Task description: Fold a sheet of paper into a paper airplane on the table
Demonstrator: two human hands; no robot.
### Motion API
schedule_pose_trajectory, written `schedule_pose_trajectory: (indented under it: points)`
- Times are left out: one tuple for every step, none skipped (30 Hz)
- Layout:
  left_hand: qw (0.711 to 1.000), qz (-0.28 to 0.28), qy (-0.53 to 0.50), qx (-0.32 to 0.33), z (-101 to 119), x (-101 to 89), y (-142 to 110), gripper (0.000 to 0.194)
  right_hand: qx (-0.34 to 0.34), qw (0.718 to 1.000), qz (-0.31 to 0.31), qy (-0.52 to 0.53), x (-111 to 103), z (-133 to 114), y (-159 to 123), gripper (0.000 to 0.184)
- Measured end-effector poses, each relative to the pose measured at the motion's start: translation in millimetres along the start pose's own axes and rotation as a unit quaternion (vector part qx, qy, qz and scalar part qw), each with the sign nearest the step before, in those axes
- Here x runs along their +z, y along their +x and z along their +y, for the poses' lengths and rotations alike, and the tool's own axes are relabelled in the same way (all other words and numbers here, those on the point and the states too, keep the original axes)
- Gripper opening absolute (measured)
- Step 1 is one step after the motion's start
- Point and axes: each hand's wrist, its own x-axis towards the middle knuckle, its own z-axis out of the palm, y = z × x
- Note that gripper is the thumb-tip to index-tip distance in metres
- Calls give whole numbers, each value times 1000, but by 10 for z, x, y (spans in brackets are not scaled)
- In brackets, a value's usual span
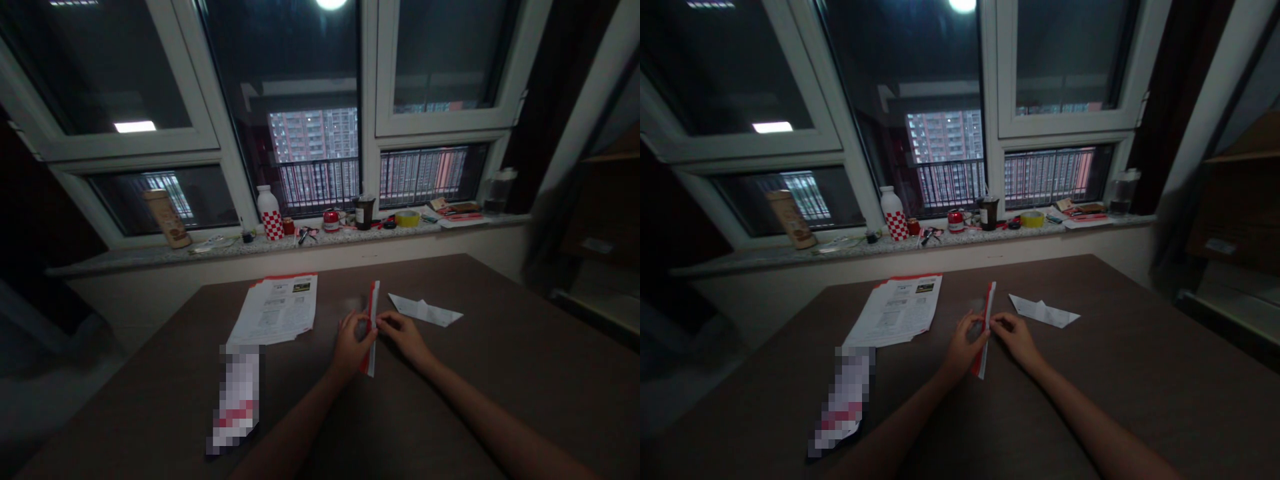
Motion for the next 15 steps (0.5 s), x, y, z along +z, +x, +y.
schedule_pose_trajectory:
  points:
    - [1000,0,2,1,-7,4,0,24,1,1000,-1,2,-1,9,2,33]
    - [1000,0,3,1,-14,7,0,25,3,1000,-2,5,-3,19,4,32]
    - [1000,0,3,2,-19,10,-1,25,4,1000,-2,8,-4,28,6,32]
    - [1000,1,1,2,-24,13,-1,25,5,1000,-1,10,-4,36,8,32]
    - [1000,2,-2,2,-26,15,-1,25,6,1000,-1,11,-5,43,10,32]
    - [1000,3,-7,3,-27,17,-2,24,6,1000,0,12,-5,47,11,31]
    - [1000,4,-12,5,-25,17,-3,23,5,1000,1,12,-5,49,11,31]
    - [1000,6,-15,7,-23,18,-4,22,5,1000,3,13,-5,50,11,31]
    - [1000,6,-16,9,-19,18,-5,22,5,1000,5,14,-4,49,9,31]
    - [1000,7,-15,9,-15,18,-6,21,5,1000,8,15,-2,48,7,30]
    - [1000,8,-12,9,-10,19,-7,21,7,1000,10,17,0,47,4,30]
    - [1000,9,-8,8,-6,21,-7,21,9,1000,13,19,2,48,1,30]
    - [1000,9,-5,6,-3,24,-6,21,12,1000,17,21,6,49,-2,30]
    - [1000,10,2,-1,-1,28,-4,22,15,999,21,24,11,52,-4,30]
    - [1000,12,3,-13,-1,34,-1,23,17,999,23,26,17,56,-4,30]
